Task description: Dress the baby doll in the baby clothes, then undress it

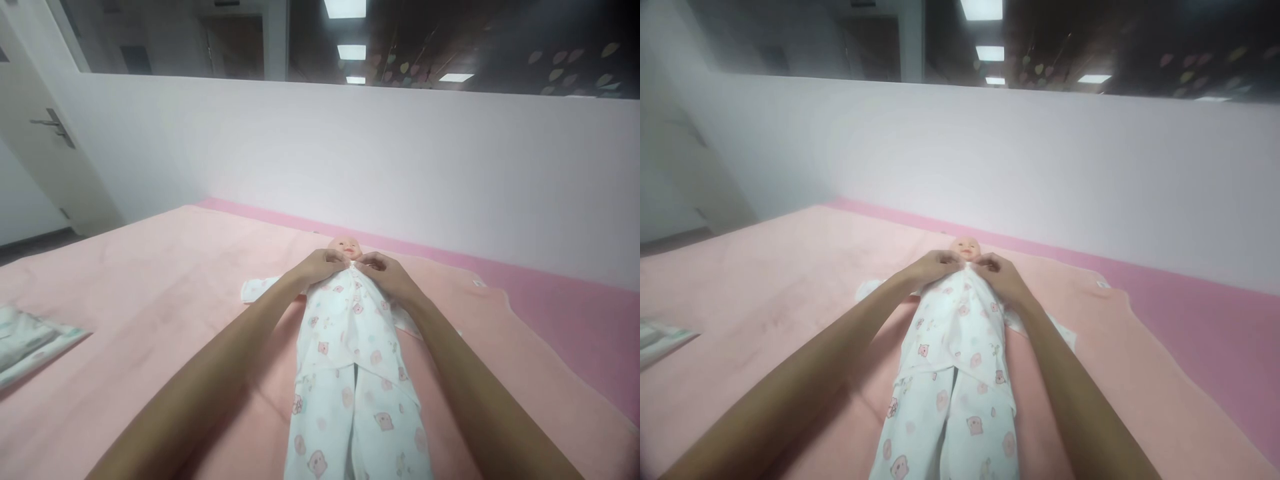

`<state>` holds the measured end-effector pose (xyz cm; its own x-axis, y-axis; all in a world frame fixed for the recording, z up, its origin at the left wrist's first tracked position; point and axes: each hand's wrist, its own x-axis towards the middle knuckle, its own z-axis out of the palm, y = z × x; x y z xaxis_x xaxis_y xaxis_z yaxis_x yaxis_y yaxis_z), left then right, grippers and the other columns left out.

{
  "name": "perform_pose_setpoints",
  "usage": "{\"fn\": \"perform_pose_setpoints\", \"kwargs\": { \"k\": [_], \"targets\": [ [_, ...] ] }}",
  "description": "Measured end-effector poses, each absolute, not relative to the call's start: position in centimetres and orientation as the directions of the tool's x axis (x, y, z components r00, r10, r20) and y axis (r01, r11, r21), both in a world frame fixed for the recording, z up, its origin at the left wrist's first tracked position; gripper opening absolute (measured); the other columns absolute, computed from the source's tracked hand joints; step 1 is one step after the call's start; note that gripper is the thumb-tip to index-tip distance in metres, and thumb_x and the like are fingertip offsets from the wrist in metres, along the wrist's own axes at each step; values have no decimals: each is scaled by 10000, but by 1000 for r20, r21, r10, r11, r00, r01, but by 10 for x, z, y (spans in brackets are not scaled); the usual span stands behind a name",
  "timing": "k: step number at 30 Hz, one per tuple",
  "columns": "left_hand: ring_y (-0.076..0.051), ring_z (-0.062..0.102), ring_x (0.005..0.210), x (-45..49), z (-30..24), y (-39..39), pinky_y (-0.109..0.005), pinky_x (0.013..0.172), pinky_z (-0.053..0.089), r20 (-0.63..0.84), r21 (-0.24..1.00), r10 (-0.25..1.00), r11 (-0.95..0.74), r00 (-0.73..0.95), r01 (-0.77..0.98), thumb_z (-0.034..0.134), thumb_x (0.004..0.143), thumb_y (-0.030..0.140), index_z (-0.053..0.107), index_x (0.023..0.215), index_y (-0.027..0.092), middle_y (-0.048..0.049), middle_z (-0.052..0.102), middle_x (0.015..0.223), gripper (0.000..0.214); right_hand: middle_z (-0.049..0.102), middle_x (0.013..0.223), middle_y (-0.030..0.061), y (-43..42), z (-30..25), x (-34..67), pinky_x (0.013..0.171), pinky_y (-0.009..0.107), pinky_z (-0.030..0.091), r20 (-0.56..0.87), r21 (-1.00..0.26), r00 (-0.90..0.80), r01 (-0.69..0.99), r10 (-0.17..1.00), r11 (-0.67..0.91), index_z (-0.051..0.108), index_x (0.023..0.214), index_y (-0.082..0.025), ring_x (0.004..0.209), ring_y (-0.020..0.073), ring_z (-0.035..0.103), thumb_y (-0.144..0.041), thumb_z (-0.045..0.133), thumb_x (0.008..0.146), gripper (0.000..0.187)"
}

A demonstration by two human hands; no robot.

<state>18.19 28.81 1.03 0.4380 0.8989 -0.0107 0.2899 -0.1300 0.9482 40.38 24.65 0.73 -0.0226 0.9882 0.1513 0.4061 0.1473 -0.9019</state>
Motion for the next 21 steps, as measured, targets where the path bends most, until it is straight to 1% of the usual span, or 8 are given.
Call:
{"fn": "perform_pose_setpoints", "kwargs": {
  "k": [2, 5, 8, 13, 17, 21],
  "targets": [
    [-225, 719, 1044, 182, 9, 289, -288, 833, 586, 21, 949, 897, -156, 442, 273, 766, 862, 472, 741, 1150, 276, -40, 752, 1191, 350, 766, 1094, 53, 249, 6, 405, 821, 351, 498, 159, -900, -35, 405, 987, 159, 750, 1014, -228, 955, 223, 675, -479, 808, 811, 328],
    [-214, 723, 1015, 183, 8, 289, -280, 797, 587, 33, 953, 901, -160, 433, 259, 785, 845, 450, 692, 1207, 275, -50, 745, 1178, 412, 768, 1067, 54, 251, 4, 407, 815, 350, 492, 175, -899, -47, 399, 984, 179, 749, 997, -220, 936, 219, 670, -471, 807, 803, 322],
    [-207, 723, 995, 183, 9, 288, -280, 781, 590, 34, 953, 904, -158, 427, 260, 772, 853, 433, 676, 1198, 274, -50, 744, 1164, 393, 771, 1063, 56, 252, 3, 407, 821, 352, 494, 167, -908, -45, 383, 985, 171, 754, 1006, -219, 952, 226, 673, -478, 808, 801, 334],
    [-207, 728, 983, 184, 10, 286, -274, 762, 587, 35, 947, 899, -169, 436, 273, 729, 884, 433, 675, 1222, 276, -58, 733, 1198, 377, 774, 1080, 56, 254, 1, 406, 852, 364, 505, 143, -920, -28, 364, 989, 143, 759, 999, -224, 1000, 240, 679, -496, 816, 790, 347],
    [-209, 732, 981, 185, 8, 286, -265, 745, 584, 33, 941, 911, -167, 411, 295, 742, 870, 456, 684, 1214, 266, -62, 724, 1201, 396, 777, 1096, 58, 253, 2, 405, 857, 366, 511, 118, -925, -17, 362, 993, 116, 762, 1002, -228, 1009, 242, 687, -497, 825, 786, 350],
    [-210, 736, 987, 185, 9, 283, -268, 753, 589, 18, 950, 909, -146, 417, 276, 746, 871, 492, 694, 1182, 266, -56, 726, 1195, 388, 775, 1125, 63, 251, 3, 407, 867, 379, 513, 89, -927, -29, 363, 996, 93, 771, 1030, -241, 1041, 262, 693, -491, 851, 761, 376]
  ]
}}
